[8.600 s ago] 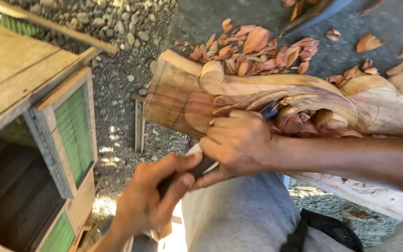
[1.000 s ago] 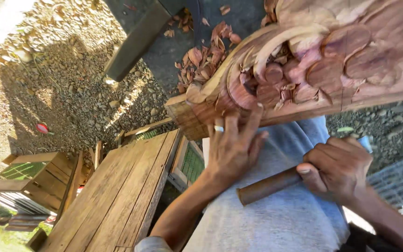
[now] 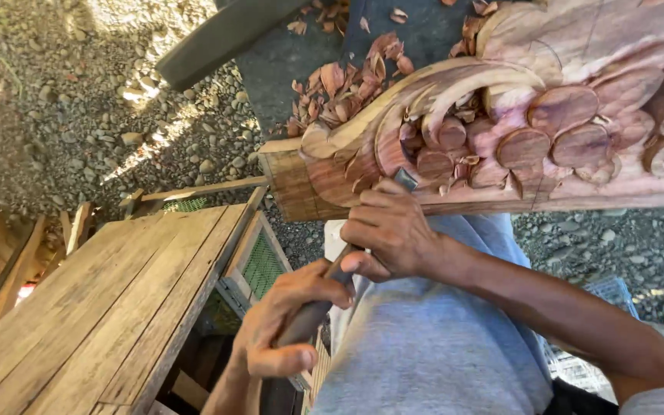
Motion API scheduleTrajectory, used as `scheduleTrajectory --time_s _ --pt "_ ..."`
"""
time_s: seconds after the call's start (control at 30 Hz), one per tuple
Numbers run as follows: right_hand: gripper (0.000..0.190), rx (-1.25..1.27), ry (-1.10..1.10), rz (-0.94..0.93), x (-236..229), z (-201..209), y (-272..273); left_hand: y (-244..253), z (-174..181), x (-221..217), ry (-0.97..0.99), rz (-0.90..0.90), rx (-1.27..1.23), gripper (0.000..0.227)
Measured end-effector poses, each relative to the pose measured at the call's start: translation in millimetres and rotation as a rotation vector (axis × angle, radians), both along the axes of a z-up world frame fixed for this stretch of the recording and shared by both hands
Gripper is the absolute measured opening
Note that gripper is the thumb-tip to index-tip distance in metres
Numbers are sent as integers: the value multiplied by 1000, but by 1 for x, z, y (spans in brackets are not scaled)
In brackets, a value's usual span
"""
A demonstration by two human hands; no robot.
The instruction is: Carving intricate decorative patterns into a wooden panel using hand tools including chisels and a mallet.
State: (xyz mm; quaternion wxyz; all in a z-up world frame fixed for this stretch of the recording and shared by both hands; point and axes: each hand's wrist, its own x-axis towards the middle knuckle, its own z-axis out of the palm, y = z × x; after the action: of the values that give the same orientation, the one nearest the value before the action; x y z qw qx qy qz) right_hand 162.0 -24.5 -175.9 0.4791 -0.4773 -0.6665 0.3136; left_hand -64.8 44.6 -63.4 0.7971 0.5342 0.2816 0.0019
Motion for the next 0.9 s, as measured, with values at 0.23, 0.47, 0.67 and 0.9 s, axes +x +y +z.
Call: scheduleTrajectory --time_s 0.23,0.47,0.67,0.9 --pt "45 -39 -180 -123 -6 29 -21 42 -18 -15 -128 -199 -115 79" --pt "38 -313 -210 -294 -7 41 -93 46 -34 20 93 79 344 40" --pt "34 -471 -166 -471 -15 60 -127 37 -52 88 74 -150 1288 32" --pt "30 -444 -210 -447 20 69 -133 44 -56 109 324 -170 1503 55"
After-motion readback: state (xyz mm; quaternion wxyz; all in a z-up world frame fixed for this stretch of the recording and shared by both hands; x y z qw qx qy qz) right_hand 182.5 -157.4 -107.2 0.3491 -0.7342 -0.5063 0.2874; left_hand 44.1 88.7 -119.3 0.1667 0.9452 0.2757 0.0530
